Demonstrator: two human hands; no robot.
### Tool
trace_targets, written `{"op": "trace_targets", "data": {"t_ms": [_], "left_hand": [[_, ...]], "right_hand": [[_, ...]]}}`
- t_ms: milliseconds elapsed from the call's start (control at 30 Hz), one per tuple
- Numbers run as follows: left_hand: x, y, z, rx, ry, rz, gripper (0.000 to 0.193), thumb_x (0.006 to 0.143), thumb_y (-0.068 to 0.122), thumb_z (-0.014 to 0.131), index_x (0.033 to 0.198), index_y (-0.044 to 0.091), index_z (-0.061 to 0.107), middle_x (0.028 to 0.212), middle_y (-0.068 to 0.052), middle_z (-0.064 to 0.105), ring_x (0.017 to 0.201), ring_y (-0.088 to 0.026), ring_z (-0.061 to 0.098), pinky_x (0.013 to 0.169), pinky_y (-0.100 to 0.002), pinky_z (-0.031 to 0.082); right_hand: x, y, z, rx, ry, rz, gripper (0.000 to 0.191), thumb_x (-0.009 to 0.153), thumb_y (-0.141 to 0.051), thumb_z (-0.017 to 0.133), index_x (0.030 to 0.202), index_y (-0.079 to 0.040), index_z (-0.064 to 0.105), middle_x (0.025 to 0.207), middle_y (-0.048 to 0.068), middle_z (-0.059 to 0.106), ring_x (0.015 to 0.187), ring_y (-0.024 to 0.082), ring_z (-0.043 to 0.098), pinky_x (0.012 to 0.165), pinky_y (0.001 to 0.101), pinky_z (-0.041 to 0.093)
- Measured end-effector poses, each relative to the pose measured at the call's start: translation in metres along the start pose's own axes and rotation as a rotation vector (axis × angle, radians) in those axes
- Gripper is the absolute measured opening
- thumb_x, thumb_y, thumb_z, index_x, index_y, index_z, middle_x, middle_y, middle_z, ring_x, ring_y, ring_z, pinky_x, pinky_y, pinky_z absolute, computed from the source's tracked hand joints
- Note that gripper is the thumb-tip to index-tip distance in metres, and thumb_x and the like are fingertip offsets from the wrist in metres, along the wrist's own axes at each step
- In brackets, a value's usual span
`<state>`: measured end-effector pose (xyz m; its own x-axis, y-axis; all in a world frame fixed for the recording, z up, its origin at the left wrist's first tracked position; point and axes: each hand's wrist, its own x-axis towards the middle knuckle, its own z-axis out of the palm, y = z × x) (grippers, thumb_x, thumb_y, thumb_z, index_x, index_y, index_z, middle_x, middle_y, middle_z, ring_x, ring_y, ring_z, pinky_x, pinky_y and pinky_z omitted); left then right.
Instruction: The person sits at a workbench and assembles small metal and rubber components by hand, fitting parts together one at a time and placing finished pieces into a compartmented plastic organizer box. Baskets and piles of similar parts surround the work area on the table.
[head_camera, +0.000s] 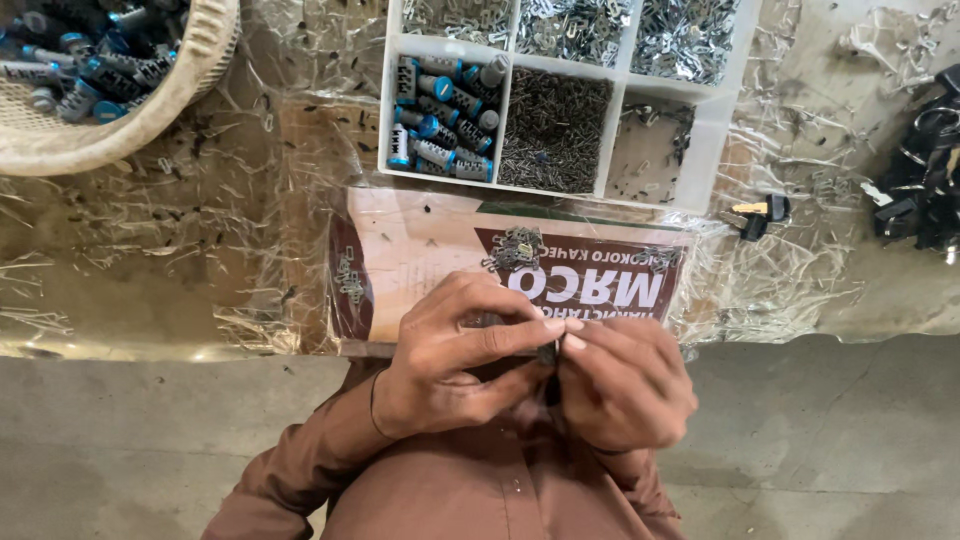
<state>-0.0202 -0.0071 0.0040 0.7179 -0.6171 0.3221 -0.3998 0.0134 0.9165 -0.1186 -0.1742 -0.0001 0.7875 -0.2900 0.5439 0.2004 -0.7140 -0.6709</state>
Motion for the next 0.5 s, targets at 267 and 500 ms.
{"op": "trace_targets", "data": {"t_ms": [267,500], "left_hand": [[0.001,0.000,-0.003,0.061,-0.011,0.054,0.046,0.079,0.007,0.087,0.122,0.013,0.072,0.118,-0.003,0.069,0.103,-0.024,0.067,0.095,-0.039,0.055],[-0.025,0.011,-0.041,-0.103,0.046,-0.071,0.038,0.085,0.010,0.085,0.121,0.008,0.071,0.123,-0.010,0.070,0.111,-0.021,0.073,0.092,-0.031,0.063]], "right_hand": [[-0.008,0.000,-0.009,0.308,-0.125,0.384,0.024,0.087,0.003,0.078,0.110,0.002,0.070,0.103,0.016,0.071,0.089,0.020,0.070,0.076,0.0278,0.056],[-0.014,-0.017,0.022,0.555,-0.268,0.467,0.026,0.089,-0.005,0.076,0.112,0.000,0.066,0.104,0.012,0.067,0.089,0.019,0.066,0.079,0.0278,0.054]]}}
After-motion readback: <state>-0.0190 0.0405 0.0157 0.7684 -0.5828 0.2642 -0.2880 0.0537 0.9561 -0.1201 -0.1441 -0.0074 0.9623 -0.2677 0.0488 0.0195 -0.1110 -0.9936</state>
